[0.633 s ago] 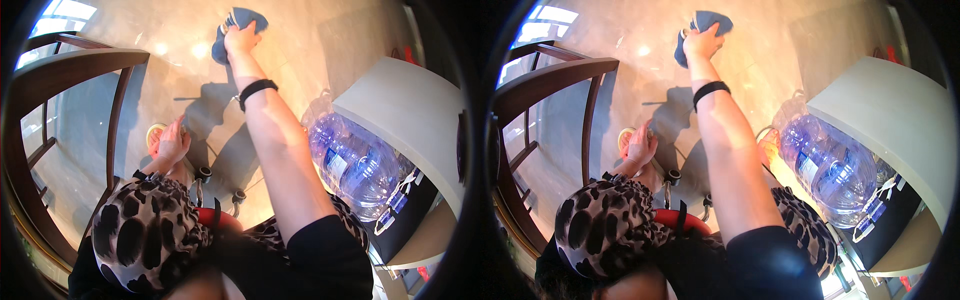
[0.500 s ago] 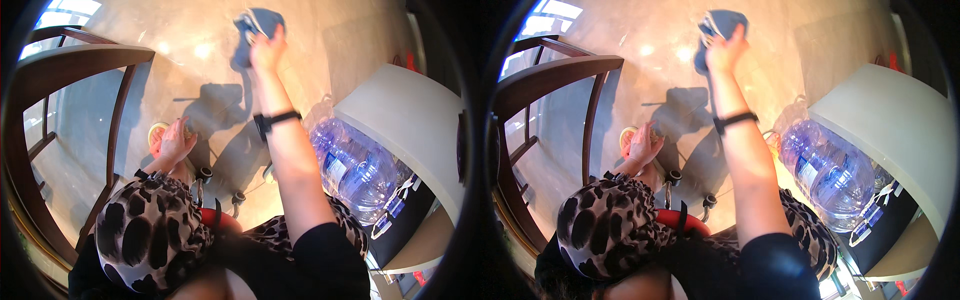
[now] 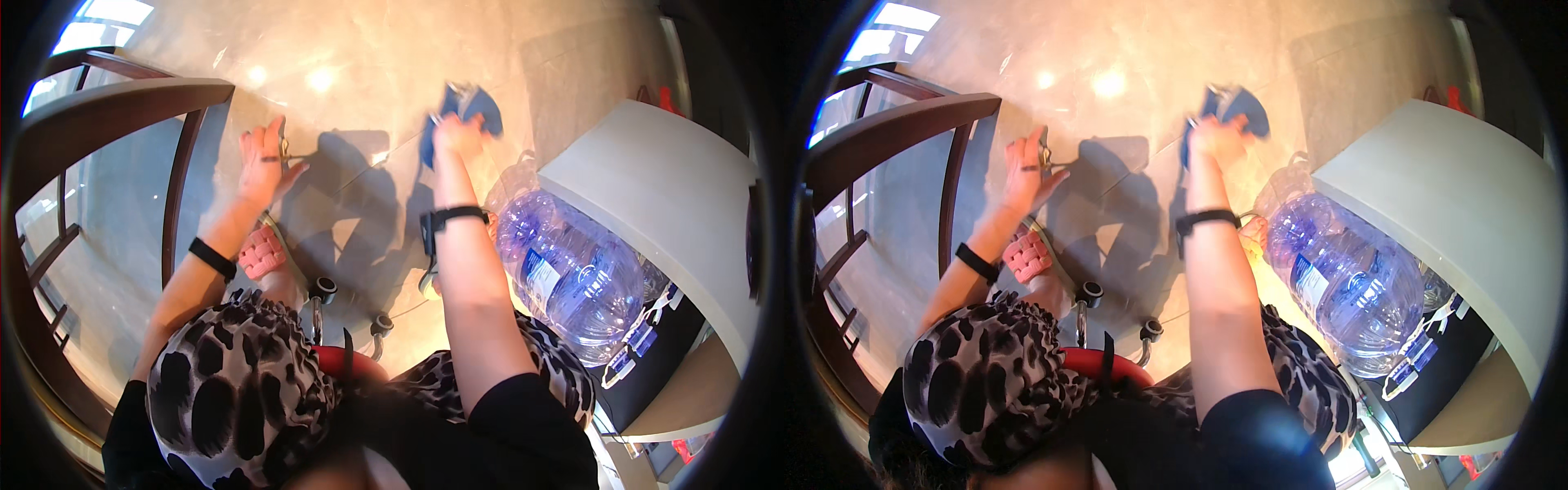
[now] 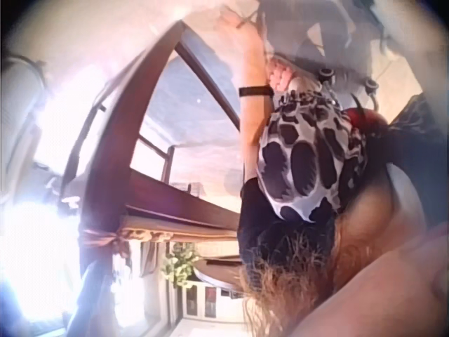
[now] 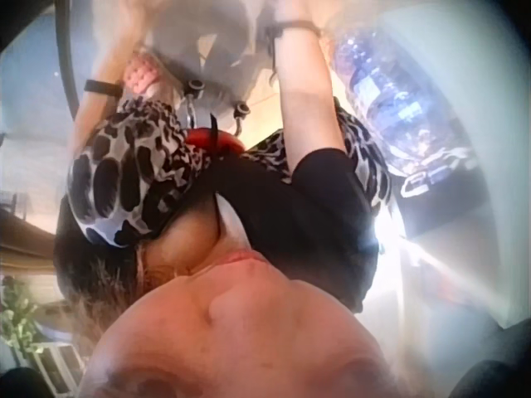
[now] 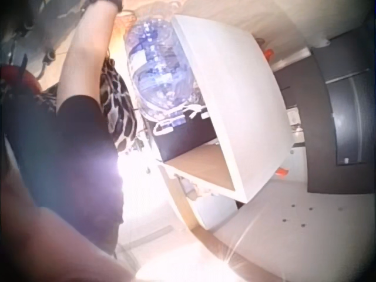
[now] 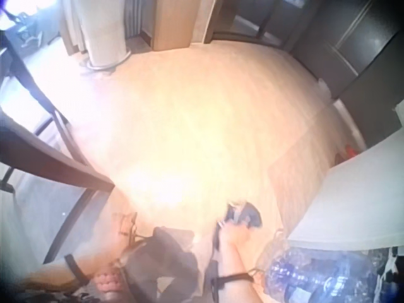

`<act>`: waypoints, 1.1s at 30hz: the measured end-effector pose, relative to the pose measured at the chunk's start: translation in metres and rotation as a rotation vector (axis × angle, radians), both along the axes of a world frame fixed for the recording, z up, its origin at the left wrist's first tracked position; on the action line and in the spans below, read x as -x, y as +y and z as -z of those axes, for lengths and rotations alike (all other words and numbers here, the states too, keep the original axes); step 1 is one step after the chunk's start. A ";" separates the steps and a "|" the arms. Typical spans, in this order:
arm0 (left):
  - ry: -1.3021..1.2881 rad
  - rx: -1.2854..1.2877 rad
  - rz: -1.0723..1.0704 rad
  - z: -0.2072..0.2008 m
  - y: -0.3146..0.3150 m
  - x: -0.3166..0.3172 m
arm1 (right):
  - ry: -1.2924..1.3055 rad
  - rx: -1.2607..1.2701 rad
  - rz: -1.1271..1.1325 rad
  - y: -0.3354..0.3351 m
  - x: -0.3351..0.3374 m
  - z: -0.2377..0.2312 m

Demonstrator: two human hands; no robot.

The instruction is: The person wipes the floor with a cloth, moving a chair and a bin to reach different areas.

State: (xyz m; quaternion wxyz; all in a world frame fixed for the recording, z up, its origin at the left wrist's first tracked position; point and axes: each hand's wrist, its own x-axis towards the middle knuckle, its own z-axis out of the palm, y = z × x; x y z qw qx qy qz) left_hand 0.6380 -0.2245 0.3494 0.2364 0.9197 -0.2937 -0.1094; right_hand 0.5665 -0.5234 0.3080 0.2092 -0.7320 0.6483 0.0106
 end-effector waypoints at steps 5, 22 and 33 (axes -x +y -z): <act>-0.075 -0.207 0.004 0.014 -0.010 -0.038 | -0.988 -0.636 0.013 0.036 -0.137 -0.039; -0.028 -0.223 0.038 0.021 -0.022 -0.040 | 0.023 0.160 0.196 -0.175 0.091 0.022; 0.219 -0.737 -0.088 -0.015 -0.066 -0.045 | 0.141 0.142 -0.199 -0.137 -0.036 0.019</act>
